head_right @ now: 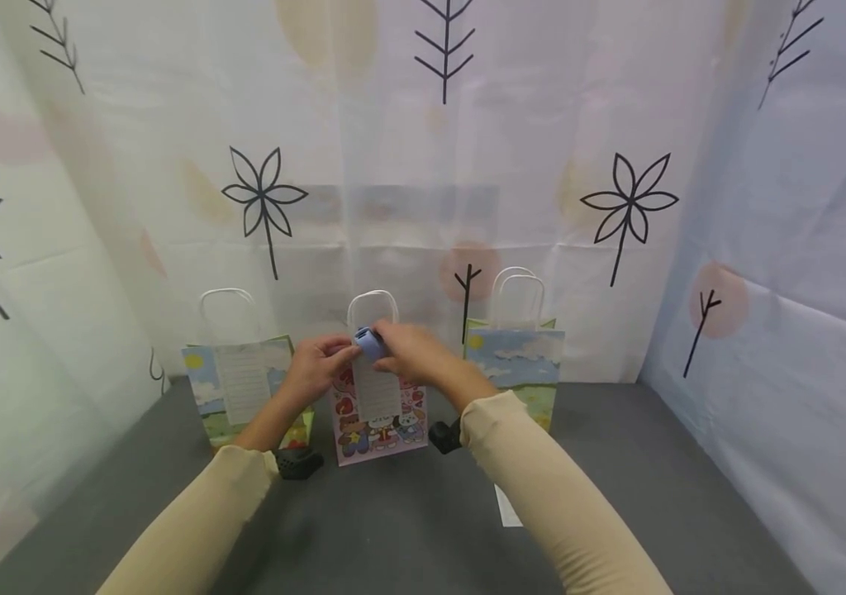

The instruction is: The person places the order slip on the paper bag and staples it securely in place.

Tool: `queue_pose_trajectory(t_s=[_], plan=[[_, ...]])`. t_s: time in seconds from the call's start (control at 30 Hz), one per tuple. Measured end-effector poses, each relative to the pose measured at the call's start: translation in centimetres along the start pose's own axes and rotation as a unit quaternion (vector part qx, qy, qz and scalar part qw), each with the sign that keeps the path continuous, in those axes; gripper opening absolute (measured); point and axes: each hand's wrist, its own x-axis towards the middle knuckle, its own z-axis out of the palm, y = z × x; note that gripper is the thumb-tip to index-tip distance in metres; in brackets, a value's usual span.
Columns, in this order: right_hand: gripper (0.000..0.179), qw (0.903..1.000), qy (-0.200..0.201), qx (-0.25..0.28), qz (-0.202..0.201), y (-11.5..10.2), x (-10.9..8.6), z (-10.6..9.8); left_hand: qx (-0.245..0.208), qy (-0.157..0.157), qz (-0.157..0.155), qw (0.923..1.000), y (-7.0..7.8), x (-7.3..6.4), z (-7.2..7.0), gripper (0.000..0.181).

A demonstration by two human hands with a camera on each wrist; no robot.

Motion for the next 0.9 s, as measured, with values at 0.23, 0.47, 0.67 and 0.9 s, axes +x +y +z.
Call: queue_pose_trajectory(t_s=[0.23, 0.47, 0.67, 0.9], plan=[[0.052, 0.9999, -0.006, 0.01, 0.005, 0.09, 0.04, 0.09, -0.009, -0.011, -0.004, 0.9999, -0.03, 0.14, -0.16, 0.019], [0.054, 0.9996, -0.002, 0.016, 0.021, 0.04, 0.0, 0.12, 0.0, -0.029, 0.013, 0.9995, -0.03, 0.27, -0.37, 0.019], [0.05, 0.9998, 0.015, 0.007, 0.006, -0.04, -0.09, 0.46, -0.004, -0.035, 0.025, 0.9991, -0.01, 0.23, -0.46, 0.019], [0.048, 0.9997, 0.02, -0.005, -0.014, -0.32, -0.27, 0.6, -0.007, -0.04, 0.032, 0.9987, -0.3, 0.19, -0.51, 0.018]])
